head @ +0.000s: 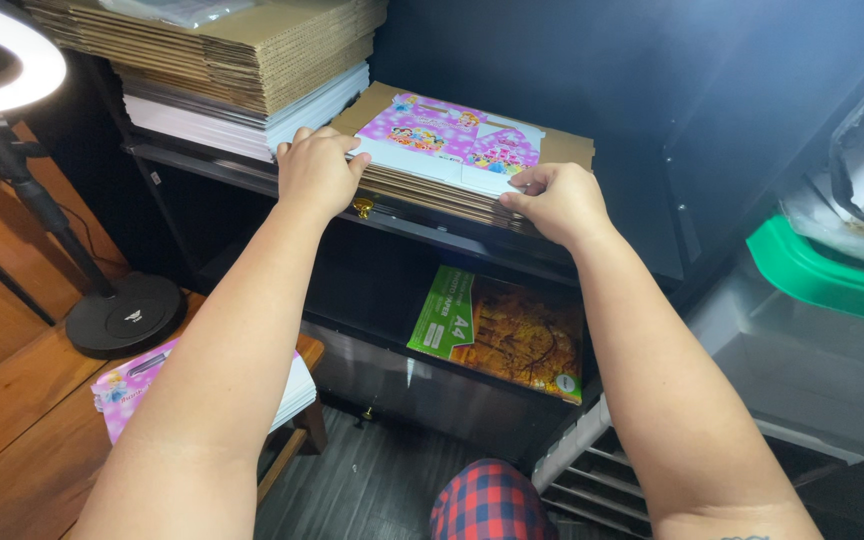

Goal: The person organizes stationery items by placing a package of photo paper into a shelf and then stacking multiple pink gift bags on top of a pile of cardboard boxes on the same shelf.

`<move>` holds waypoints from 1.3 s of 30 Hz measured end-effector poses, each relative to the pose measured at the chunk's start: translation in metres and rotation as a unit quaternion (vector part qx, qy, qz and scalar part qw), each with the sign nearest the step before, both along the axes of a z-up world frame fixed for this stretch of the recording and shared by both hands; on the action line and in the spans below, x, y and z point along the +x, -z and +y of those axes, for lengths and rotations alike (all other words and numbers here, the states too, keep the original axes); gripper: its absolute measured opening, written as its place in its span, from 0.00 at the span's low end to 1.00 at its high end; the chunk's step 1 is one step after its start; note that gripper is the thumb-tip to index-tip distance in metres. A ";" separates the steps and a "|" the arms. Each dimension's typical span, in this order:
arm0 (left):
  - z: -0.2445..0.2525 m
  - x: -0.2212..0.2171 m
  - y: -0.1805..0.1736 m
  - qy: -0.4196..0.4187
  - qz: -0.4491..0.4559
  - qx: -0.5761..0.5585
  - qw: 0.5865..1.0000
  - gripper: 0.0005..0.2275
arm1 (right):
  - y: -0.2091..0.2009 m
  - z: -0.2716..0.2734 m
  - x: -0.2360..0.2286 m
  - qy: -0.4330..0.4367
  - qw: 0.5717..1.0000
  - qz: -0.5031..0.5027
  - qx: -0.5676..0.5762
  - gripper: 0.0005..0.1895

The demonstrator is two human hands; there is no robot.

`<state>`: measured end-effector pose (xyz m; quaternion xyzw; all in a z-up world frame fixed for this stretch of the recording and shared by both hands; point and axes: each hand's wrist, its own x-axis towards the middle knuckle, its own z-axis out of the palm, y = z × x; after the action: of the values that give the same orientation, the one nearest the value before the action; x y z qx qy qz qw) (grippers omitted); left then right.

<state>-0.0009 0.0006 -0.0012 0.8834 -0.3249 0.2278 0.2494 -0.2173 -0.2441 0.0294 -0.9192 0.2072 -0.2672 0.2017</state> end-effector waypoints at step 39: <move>0.346 -0.168 0.330 -0.316 0.158 -0.356 0.865 0.06 | 0.263 0.233 0.082 -0.194 0.950 -0.014 0.243 0.13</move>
<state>-0.1687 0.3461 -0.3309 0.8138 0.1188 0.2524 0.5098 -0.1357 -0.0115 -0.2341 -0.8610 0.0804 -0.1770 0.4700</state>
